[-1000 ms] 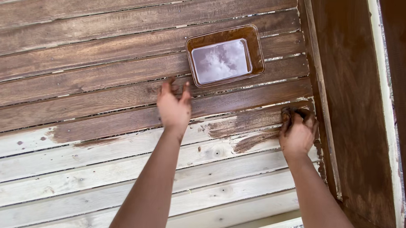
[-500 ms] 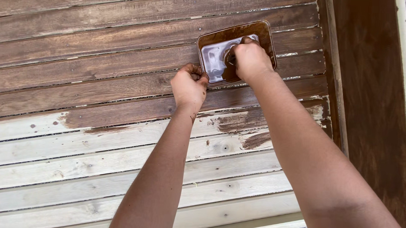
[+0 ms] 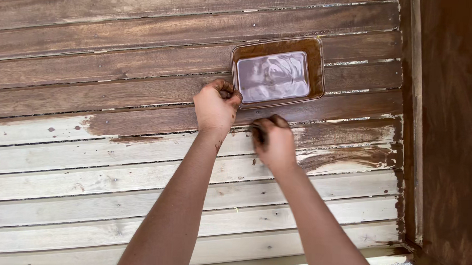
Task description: The person applies brown wood stain to slatted wooden panels, dipping a small applicator pad into a plastic tray of stain and wiping it across the bare planks by hand. They work across different sections of the slatted surface, repositioning the tray as they go, gradually covering the raw wood with stain.
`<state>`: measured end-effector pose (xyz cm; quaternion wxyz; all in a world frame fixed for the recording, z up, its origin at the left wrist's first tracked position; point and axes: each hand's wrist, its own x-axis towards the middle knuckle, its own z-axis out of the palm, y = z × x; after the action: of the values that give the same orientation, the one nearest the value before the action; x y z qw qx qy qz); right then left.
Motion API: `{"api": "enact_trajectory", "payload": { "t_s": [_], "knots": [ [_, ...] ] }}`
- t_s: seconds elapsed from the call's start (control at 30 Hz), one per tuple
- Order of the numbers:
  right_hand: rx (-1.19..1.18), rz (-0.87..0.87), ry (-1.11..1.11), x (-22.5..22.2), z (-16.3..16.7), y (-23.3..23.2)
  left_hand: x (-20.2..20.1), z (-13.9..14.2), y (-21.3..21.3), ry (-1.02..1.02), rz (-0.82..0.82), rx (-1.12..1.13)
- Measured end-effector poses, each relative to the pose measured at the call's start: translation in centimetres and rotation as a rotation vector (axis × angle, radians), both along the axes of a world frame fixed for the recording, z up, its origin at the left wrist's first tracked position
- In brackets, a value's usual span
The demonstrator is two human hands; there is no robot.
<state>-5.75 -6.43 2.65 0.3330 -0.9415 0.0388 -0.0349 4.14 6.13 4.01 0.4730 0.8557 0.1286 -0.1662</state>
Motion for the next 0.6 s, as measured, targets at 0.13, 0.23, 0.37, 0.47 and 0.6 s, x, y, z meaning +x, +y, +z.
{"api": "enact_trajectory", "payload": {
  "t_s": [0.13, 0.23, 0.37, 0.47, 0.6],
  "knots": [
    [0.005, 0.096, -0.047, 1.7, -2.5, 3.8, -0.4, -2.5, 0.4, -0.247, -0.024, 0.066],
    [-0.012, 0.007, 0.053, 1.7, -4.1, 0.3, -1.7, -4.2, 3.3, -0.347, 0.046, 0.061],
    [-0.265, -0.149, 0.224, 0.7, -4.7, -12.1, -6.2, -5.4, 12.5, -0.327, 0.027, 0.38],
    [-0.447, -0.425, 0.283, -0.2, -4.5, -21.0, -10.7, -6.6, 19.7, -0.384, 0.059, 0.6],
    [-0.784, -0.412, 0.13, -1.5, -5.1, -23.9, -14.4, -9.6, 26.0, -0.277, 0.178, 0.722]
  ]
}}
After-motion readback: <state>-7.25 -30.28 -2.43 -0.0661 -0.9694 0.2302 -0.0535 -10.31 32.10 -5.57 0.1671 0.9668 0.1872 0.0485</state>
